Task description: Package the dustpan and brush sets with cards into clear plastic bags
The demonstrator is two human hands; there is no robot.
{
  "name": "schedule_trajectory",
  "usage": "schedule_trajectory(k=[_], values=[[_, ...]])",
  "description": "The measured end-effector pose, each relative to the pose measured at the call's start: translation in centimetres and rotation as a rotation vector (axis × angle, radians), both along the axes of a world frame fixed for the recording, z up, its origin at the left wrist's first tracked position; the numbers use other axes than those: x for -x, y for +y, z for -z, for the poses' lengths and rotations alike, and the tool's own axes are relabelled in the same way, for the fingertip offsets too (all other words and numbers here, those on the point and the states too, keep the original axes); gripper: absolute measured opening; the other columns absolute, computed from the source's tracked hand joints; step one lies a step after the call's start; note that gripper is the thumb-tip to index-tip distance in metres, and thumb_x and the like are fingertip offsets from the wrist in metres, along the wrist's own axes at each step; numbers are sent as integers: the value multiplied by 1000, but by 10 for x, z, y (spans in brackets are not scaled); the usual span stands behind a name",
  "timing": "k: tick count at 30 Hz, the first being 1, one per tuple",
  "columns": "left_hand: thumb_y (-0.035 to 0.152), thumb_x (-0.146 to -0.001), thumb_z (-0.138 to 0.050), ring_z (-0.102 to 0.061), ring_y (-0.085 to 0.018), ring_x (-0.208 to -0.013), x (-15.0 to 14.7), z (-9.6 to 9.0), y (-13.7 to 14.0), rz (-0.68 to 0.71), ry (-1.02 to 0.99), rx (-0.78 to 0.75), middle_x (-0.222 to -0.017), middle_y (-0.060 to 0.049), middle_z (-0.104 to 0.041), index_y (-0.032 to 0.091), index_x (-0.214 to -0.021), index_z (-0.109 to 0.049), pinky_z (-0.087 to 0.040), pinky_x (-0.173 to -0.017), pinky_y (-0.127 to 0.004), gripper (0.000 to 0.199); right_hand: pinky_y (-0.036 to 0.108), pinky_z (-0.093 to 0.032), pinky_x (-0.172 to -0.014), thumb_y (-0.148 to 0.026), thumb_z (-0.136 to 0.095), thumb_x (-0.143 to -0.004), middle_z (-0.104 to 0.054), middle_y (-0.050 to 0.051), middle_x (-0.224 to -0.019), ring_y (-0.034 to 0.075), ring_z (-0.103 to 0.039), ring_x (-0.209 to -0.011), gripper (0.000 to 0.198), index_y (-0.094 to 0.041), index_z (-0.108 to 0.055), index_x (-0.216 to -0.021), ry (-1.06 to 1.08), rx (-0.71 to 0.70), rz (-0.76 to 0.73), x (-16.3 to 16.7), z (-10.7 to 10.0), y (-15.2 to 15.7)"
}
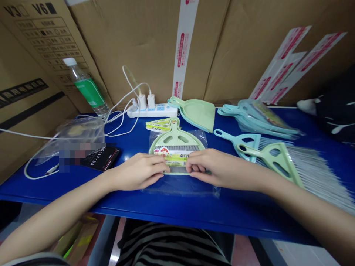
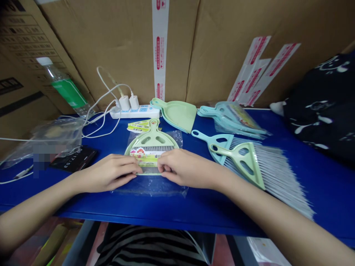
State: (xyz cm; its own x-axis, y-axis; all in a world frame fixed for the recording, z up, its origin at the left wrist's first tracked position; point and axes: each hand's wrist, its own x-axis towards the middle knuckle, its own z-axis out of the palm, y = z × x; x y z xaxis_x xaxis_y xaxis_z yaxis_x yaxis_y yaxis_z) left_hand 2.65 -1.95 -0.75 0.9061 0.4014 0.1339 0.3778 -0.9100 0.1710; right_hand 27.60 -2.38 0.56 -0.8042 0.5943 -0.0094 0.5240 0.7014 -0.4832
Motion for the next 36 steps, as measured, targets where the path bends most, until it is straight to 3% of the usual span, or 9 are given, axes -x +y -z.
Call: schedule_trajectory(k=[7, 15, 26, 31, 36], values=[[18, -97, -37, -60, -14, -76, 0, -2, 0, 21, 18, -12, -88, -2, -62, 20, -103, -62, -48, -68, -24, 26, 27, -44, -70, -15, -49, -90, -68, 3, -83, 15, -59, -74, 24, -19, -71, -101, 15, 54, -63, -4, -3, 0], [17, -97, -38, -61, -15, -81, 1, -4, -1, 29, 40, -38, -93, -4, -63, 20, -104, -62, -49, -70, -26, 25, 27, -42, -66, -15, -48, -92, -63, 4, -79, 15, -56, -70, 31, -21, -72, -111, -38, 41, -87, -4, -4, -1], [17, -97, -38, -62, -14, -72, 2, -4, -3, 6, 77, -59, -92, -3, -64, 20, -106, -60, -45, -60, -25, 24, 26, -40, -65, -14, -47, -93, -60, 3, -78, 14, -53, -68, 32, -20, -72, -112, -55, 39, -83, -3, -6, -2], [17, -97, -37, -61, -15, -78, 1, -5, -2, 19, 56, -50, -88, -3, -63, 18, -102, -60, -46, -66, -25, 24, 27, -41, -65, -16, -46, -93, -62, 4, -79, 15, -54, -69, 32, -22, -72, -112, -58, 20, -90, -4, -5, -1], [17, -96, -37, -61, -14, -74, 1, -4, -3, 6, 73, -41, -91, -3, -63, 19, -103, -59, -45, -63, -25, 24, 28, -43, -66, -16, -47, -93, -66, 5, -81, 16, -58, -73, 33, -24, -71, -115, -38, 34, -77, -4, -4, -2]])
